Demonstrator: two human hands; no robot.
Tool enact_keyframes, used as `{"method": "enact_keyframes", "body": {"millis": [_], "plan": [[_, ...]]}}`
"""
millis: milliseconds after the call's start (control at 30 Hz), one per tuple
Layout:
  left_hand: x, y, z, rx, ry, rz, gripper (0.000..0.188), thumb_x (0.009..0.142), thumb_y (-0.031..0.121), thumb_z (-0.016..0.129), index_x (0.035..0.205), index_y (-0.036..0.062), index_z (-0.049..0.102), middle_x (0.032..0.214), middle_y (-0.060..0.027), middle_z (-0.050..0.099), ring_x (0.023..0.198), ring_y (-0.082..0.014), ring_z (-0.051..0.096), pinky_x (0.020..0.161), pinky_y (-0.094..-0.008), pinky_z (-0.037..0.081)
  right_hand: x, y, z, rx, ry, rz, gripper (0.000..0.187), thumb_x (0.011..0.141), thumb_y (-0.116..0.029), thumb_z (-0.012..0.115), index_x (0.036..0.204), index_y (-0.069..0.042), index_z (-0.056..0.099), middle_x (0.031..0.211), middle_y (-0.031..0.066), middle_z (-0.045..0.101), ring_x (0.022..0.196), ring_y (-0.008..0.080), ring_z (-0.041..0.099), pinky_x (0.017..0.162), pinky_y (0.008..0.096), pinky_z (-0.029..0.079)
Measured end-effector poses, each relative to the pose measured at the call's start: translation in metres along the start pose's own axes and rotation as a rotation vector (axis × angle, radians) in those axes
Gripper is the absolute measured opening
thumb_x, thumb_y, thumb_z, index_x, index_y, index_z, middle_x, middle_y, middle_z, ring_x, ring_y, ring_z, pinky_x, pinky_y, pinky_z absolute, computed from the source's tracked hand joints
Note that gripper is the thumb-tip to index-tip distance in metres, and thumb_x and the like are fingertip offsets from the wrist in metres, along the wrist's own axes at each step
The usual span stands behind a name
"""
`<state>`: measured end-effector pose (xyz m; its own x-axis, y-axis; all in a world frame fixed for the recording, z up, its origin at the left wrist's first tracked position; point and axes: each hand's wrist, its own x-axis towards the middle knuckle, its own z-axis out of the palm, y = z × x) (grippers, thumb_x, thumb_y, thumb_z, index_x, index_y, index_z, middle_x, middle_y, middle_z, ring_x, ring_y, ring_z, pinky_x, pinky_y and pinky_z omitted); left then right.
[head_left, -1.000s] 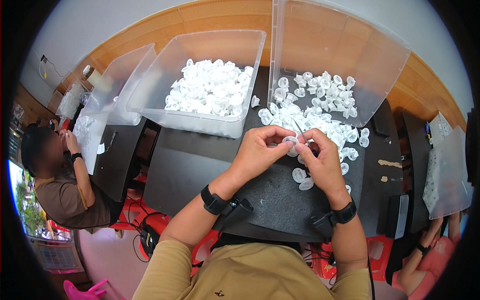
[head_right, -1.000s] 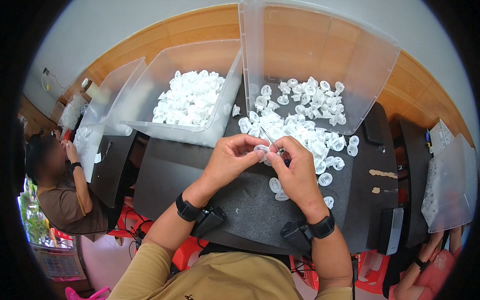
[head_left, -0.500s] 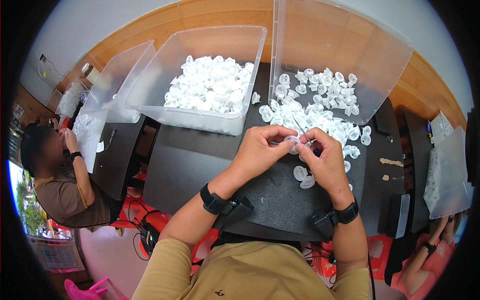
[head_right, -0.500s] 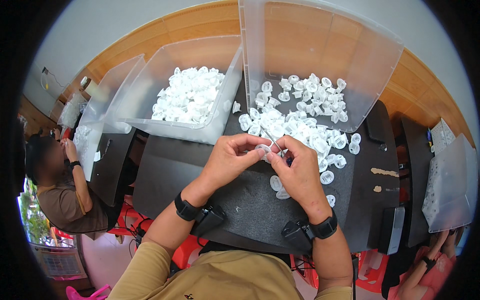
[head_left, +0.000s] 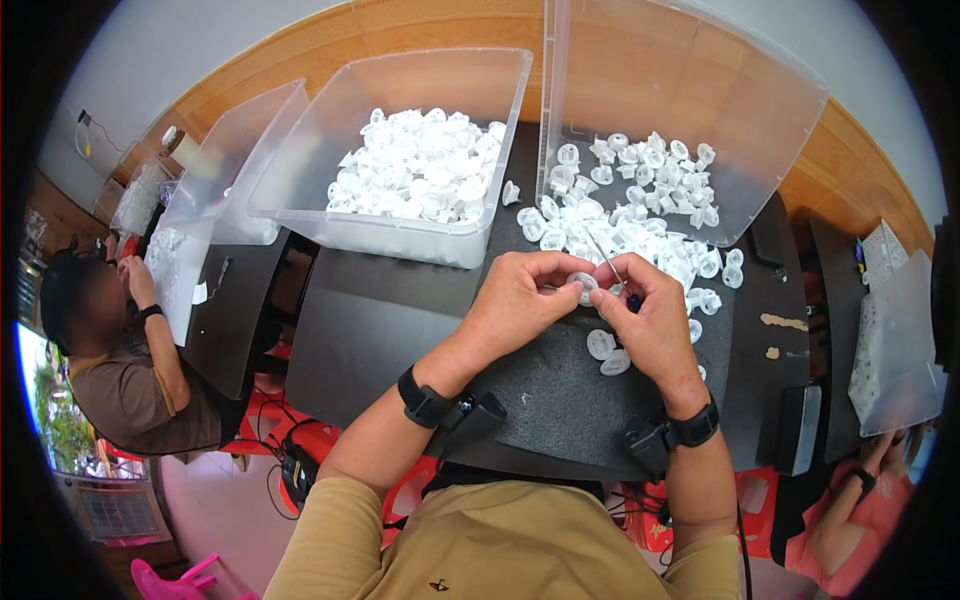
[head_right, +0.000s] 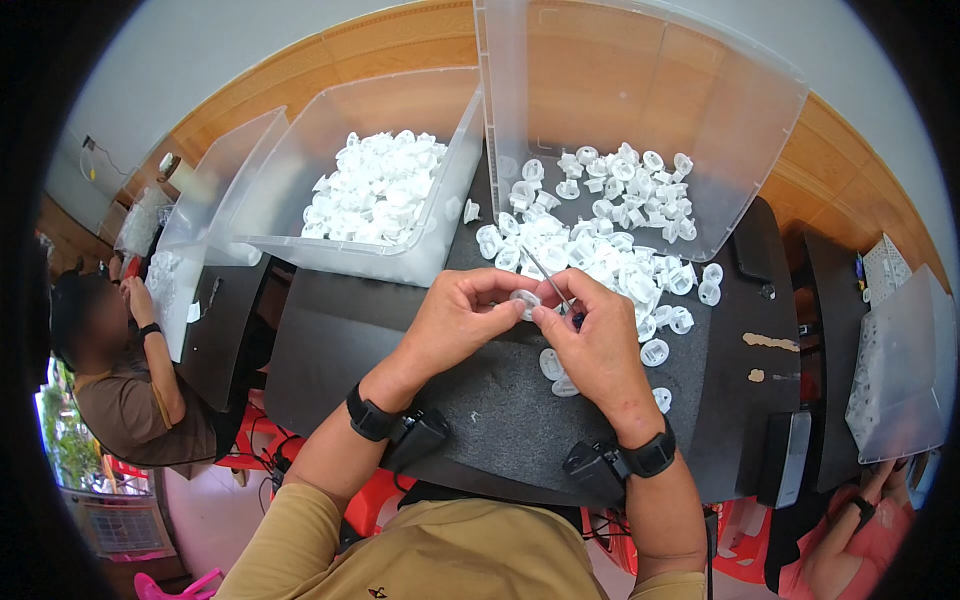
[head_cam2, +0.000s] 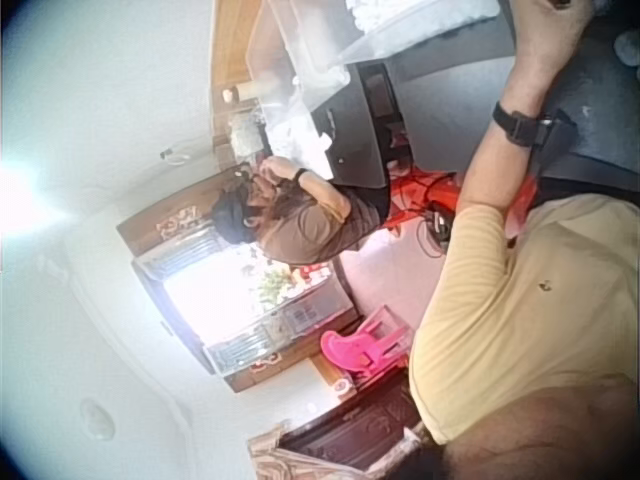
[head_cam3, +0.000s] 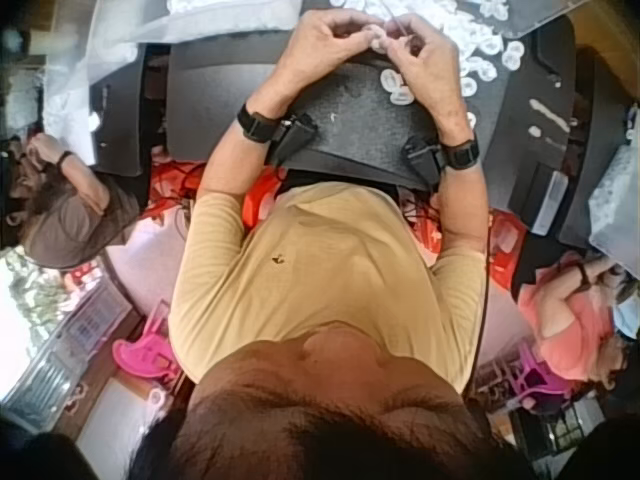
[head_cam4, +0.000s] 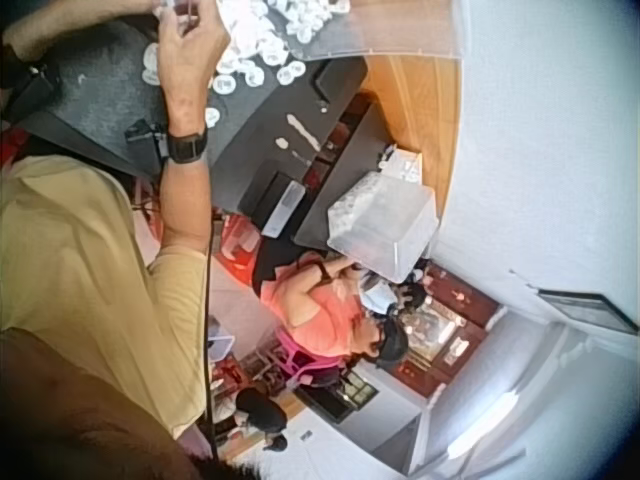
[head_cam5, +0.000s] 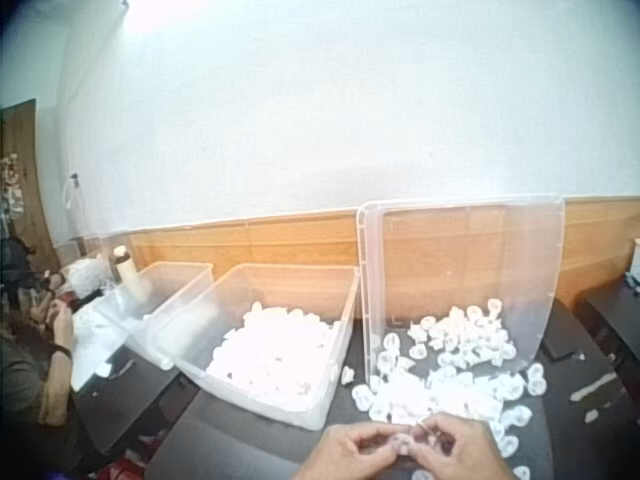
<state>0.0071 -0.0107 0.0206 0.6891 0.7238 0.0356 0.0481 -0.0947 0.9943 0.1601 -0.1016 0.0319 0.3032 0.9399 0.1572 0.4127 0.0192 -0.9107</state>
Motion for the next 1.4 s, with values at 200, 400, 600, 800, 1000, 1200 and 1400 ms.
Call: {"method": "enact_keyframes", "body": {"millis": [200, 400, 600, 800, 1000, 1200, 1400], "plan": [[0.003, -0.009, -0.002, -0.13, -0.031, -0.001, 0.021, 0.085, 0.006, 0.062, 0.103, -0.0027, 0.069, 0.09, -0.0051, 0.071, 0.08, -0.0063, 0.063, 0.073, -0.0226, 0.051, -0.001, -0.003, 0.002, -0.061, -0.002, -0.04, 0.012, 0.076, -0.005, 0.067, 0.087, -0.001, 0.064, 0.073, 0.0041, 0.064, 0.057, 0.0094, 0.051, 0.054, 0.0256, 0.042], [0.004, -0.009, -0.006, -0.243, -0.091, -0.062, 0.021, 0.087, 0.003, 0.06, 0.105, -0.0034, 0.068, 0.096, -0.0065, 0.071, 0.086, -0.0075, 0.063, 0.076, -0.0228, 0.051, -0.001, -0.001, 0.003, -0.054, 0.011, -0.066, 0.012, 0.075, -0.005, 0.067, 0.086, -0.001, 0.064, 0.074, 0.0053, 0.064, 0.057, 0.0116, 0.052, 0.054, 0.0266, 0.042], [0.004, -0.012, -0.003, -0.403, -0.089, -0.098, 0.02, 0.086, 0.002, 0.06, 0.103, -0.0035, 0.068, 0.101, -0.0102, 0.07, 0.091, -0.0112, 0.063, 0.082, -0.0254, 0.051, -0.001, -0.004, 0.005, -0.086, 0.032, -0.101, 0.013, 0.074, -0.003, 0.067, 0.086, 0.0, 0.064, 0.075, 0.0059, 0.064, 0.056, 0.0122, 0.052, 0.053, 0.0263, 0.042], [0.006, -0.008, -0.003, -0.394, -0.078, -0.059, 0.019, 0.087, 0.001, 0.06, 0.104, -0.0023, 0.065, 0.103, -0.0114, 0.068, 0.094, -0.0141, 0.063, 0.084, -0.0269, 0.051, -0.002, -0.007, 0.008, -0.051, 0.059, -0.034, 0.015, 0.072, -0.004, 0.069, 0.086, 0.0, 0.063, 0.075, 0.0046, 0.064, 0.053, 0.0102, 0.051, 0.051, 0.0253, 0.041], [0.009, -0.009, -0.009, -0.284, -0.093, -0.03, 0.02, 0.086, -0.001, 0.059, 0.105, -0.0035, 0.063, 0.104, -0.011, 0.068, 0.098, -0.0133, 0.063, 0.086, -0.0269, 0.051, -0.001, -0.008, 0.007, -0.046, 0.031, 0.015, 0.015, 0.073, -0.006, 0.071, 0.084, -0.001, 0.063, 0.071, 0.0023, 0.063, 0.055, 0.0069, 0.05, 0.052, 0.0236, 0.04], [0.008, -0.002, -0.007, -0.001, -0.108, 0.079, 0.022, 0.086, -0.001, 0.059, 0.107, -0.0038, 0.062, 0.106, -0.0083, 0.067, 0.097, -0.0118, 0.063, 0.086, -0.0265, 0.051, -0.001, 0.001, 0.0, -0.007, -0.032, 0.018, 0.008, 0.079, -0.006, 0.066, 0.083, -0.001, 0.062, 0.072, 0.0019, 0.064, 0.055, 0.0049, 0.049, 0.051, 0.023, 0.04], [0.008, -0.012, -0.007, -0.168, 0.004, 0.048, 0.024, 0.086, 0.002, 0.063, 0.11, -0.0028, 0.062, 0.102, -0.0061, 0.067, 0.09, -0.0098, 0.064, 0.08, -0.0244, 0.052, 0.004, 0.003, 0.003, 0.486, -0.03, 0.221, 0.007, 0.084, -0.008, 0.064, 0.087, -0.002, 0.06, 0.074, 0.0032, 0.065, 0.048, 0.0027, 0.046, 0.044, 0.0191, 0.036]]}}
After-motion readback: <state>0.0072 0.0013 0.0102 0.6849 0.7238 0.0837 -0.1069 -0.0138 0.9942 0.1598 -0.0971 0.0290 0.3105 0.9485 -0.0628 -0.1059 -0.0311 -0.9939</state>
